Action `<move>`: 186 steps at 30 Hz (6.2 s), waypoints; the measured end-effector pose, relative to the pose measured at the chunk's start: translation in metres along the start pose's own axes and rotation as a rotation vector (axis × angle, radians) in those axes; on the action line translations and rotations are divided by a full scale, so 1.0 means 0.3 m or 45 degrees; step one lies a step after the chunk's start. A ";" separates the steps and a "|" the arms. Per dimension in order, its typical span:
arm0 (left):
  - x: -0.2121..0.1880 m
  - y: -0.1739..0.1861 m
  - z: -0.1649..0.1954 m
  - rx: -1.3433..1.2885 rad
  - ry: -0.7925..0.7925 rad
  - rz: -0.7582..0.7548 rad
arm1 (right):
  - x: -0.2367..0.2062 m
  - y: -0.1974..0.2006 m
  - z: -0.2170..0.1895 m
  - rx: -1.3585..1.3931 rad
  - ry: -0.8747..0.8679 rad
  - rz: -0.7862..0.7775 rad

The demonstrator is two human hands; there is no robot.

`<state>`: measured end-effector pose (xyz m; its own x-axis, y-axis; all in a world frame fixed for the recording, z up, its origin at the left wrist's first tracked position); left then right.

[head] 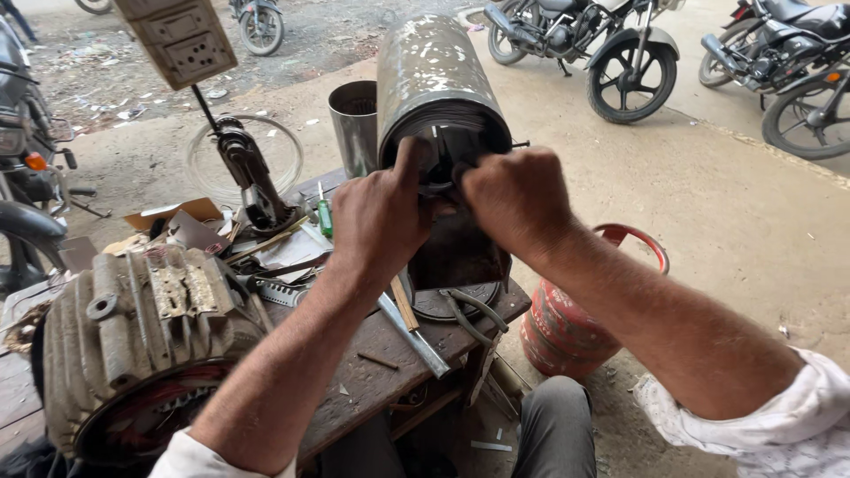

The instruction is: The person winds white wire into a cylindrical motor stator, using a wooden stick to press and align the coils. They use pliers to cut and adjust wire ends, insert white insulating material between layers, and continue winding additional wire into the stator.

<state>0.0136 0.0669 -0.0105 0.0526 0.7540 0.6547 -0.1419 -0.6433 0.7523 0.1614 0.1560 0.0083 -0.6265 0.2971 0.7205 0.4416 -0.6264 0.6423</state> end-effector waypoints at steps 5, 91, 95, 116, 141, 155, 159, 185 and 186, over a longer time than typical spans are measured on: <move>-0.022 -0.027 0.021 0.074 -0.039 0.148 | -0.019 -0.007 0.002 0.028 0.045 0.057; -0.116 0.072 0.010 -0.093 -0.294 0.492 | -0.156 0.022 0.038 0.692 -0.430 0.352; -0.065 0.077 0.017 -0.040 -0.290 0.475 | -0.161 0.022 0.058 0.628 -0.423 0.279; 0.078 -0.009 0.059 0.100 -0.210 0.458 | 0.031 0.005 -0.012 -0.130 -0.347 0.030; 0.069 0.109 0.093 0.084 -0.227 0.430 | -0.012 0.090 0.000 -0.043 -0.240 0.018; 0.069 0.002 0.034 0.120 -0.189 0.304 | -0.571 -0.102 -0.192 0.644 -0.667 -0.048; 0.058 0.005 0.046 0.131 -0.199 0.325 | -0.527 -0.120 -0.296 0.421 -0.520 -0.340; 0.079 0.050 0.081 0.188 -0.169 0.357 | -0.425 0.159 0.062 0.123 -0.475 0.012; 0.074 0.051 0.080 0.172 -0.166 0.359 | -0.400 0.152 0.061 -0.042 -0.455 0.043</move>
<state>0.0364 0.0707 0.0172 0.1574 0.5264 0.8356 -0.0374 -0.8423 0.5377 0.2685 0.1050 -0.0439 -0.3451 0.5058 0.7906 0.4335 -0.6612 0.6122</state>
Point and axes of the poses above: each hand's wrist, its own x-axis towards the middle knuckle, its own y-axis out of the back of the hand, z = x × y, the point moved 2 cm from there along x, towards the middle knuckle, and after that the axes turned 11 degrees about -y, right-handed, at the moved point
